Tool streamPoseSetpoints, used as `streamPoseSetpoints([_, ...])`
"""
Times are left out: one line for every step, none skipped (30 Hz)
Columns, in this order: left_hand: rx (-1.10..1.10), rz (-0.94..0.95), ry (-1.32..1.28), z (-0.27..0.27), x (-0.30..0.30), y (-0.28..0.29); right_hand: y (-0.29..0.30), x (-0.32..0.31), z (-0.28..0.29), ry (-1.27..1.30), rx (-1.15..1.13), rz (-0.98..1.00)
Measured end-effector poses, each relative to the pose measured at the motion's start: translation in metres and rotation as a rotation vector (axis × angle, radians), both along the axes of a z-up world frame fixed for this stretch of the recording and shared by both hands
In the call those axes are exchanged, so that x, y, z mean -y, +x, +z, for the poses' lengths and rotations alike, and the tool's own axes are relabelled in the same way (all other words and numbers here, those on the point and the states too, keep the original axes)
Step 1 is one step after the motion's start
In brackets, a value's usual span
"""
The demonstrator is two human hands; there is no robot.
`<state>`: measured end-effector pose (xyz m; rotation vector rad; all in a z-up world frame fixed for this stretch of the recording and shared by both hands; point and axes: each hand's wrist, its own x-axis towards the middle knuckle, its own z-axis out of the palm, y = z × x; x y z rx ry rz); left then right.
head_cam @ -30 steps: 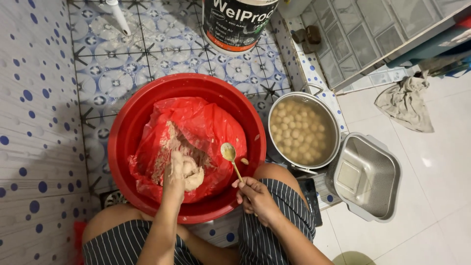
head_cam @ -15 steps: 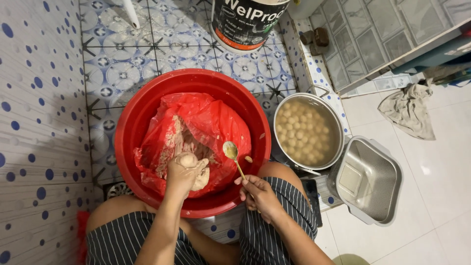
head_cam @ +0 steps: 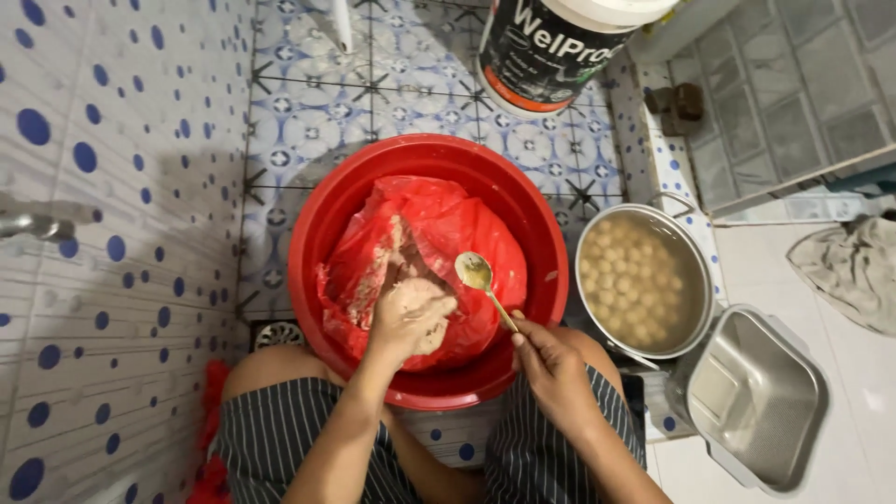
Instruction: A person manually forms meatballs by squeezing meat paste through their hand and using a spoon to drop them into a pot of water.
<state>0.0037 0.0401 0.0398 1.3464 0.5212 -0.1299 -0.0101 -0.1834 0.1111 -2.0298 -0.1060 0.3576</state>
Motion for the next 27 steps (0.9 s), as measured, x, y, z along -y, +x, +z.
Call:
streamPoseSetpoints([0.012, 0.001, -0.099, -0.002, 0.001, 0.001, -0.001, -0.003, 0.005, -0.056, 0.063, -0.025])
streamPoseSetpoints([0.011, 0.006, -0.098, -0.001, 0.001, 0.000, -0.002, -0.007, 0.010, -0.055, 0.061, -0.020])
streamPoseSetpoints([0.063, 0.004, -0.123, 0.000, 0.000, -0.001, -0.002, -0.010, 0.015, -0.177, 0.178, 0.048])
streamPoseSetpoints([0.113, -0.001, -0.148, 0.000, 0.001, -0.002, -0.003, -0.012, 0.021, -0.299, 0.293, 0.114])
streamPoseSetpoints([0.111, 0.002, -0.147, -0.002, 0.000, -0.002, -0.004, -0.012, 0.016, -0.298, 0.291, 0.117])
streamPoseSetpoints([0.075, 0.009, -0.047, -0.005, 0.001, -0.001, -0.005, -0.012, 0.012, -0.354, 0.462, 0.159])
streamPoseSetpoints([0.039, 0.017, 0.052, -0.007, 0.001, -0.001, -0.006, -0.011, 0.007, -0.409, 0.634, 0.201])
streamPoseSetpoints([0.038, 0.018, 0.053, -0.008, 0.002, -0.001, -0.007, -0.013, 0.009, -0.408, 0.633, 0.203])
streamPoseSetpoints([0.034, 0.042, -0.001, -0.008, 0.003, -0.001, -0.008, -0.015, 0.010, -0.489, 0.651, 0.224])
streamPoseSetpoints([0.029, 0.065, -0.053, -0.009, 0.004, -0.001, -0.009, -0.017, 0.011, -0.570, 0.669, 0.244])
streamPoseSetpoints([0.029, 0.066, -0.052, -0.012, 0.003, -0.001, -0.010, -0.019, 0.012, -0.568, 0.669, 0.245])
streamPoseSetpoints([0.030, 0.034, 0.002, -0.015, 0.002, -0.002, -0.011, -0.020, 0.012, -0.588, 0.626, 0.248])
streamPoseSetpoints([0.032, 0.003, 0.057, -0.019, 0.002, -0.002, -0.011, -0.021, 0.013, -0.607, 0.584, 0.251])
streamPoseSetpoints([0.031, 0.003, 0.057, -0.023, 0.003, -0.001, -0.011, -0.023, 0.014, -0.606, 0.583, 0.251])
streamPoseSetpoints([-0.011, 0.046, 0.011, -0.028, 0.004, -0.001, -0.010, -0.024, 0.014, -0.581, 0.585, 0.274])
streamPoseSetpoints([-0.053, 0.087, -0.035, -0.032, 0.005, 0.000, -0.010, -0.025, 0.015, -0.556, 0.587, 0.296])
streamPoseSetpoints([-0.054, 0.087, -0.035, -0.020, 0.005, 0.001, -0.010, -0.026, 0.016, -0.556, 0.586, 0.296])
streamPoseSetpoints([-0.069, 0.114, -0.054, -0.007, 0.004, 0.003, -0.011, -0.028, 0.016, -0.541, 0.585, 0.301])
streamPoseSetpoints([-0.084, 0.141, -0.072, 0.006, 0.004, 0.004, -0.011, -0.029, 0.016, -0.527, 0.585, 0.306])
streamPoseSetpoints([-0.086, 0.139, -0.072, -0.014, 0.003, 0.004, -0.010, -0.030, 0.013, -0.527, 0.583, 0.304])
streamPoseSetpoints([-0.107, 0.114, -0.057, -0.034, 0.003, 0.004, -0.010, -0.031, 0.010, -0.502, 0.581, 0.310])
streamPoseSetpoints([-0.127, 0.090, -0.042, -0.053, 0.003, 0.004, -0.009, -0.032, 0.007, -0.476, 0.580, 0.316])
streamPoseSetpoints([-0.127, 0.088, -0.042, -0.044, 0.002, 0.005, -0.009, -0.033, 0.006, -0.476, 0.579, 0.315])
streamPoseSetpoints([-0.089, 0.088, -0.047, -0.035, 0.002, 0.005, -0.009, -0.033, 0.004, -0.445, 0.550, 0.317])
streamPoseSetpoints([-0.051, 0.087, -0.052, -0.026, 0.002, 0.005, -0.010, -0.034, 0.002, -0.415, 0.521, 0.319])
streamPoseSetpoints([-0.051, 0.085, -0.052, -0.029, 0.003, 0.007, -0.011, -0.035, 0.001, -0.415, 0.521, 0.317])
streamPoseSetpoints([-0.033, 0.092, -0.022, -0.032, 0.004, 0.008, -0.011, -0.036, -0.001, -0.311, 0.401, 0.278])
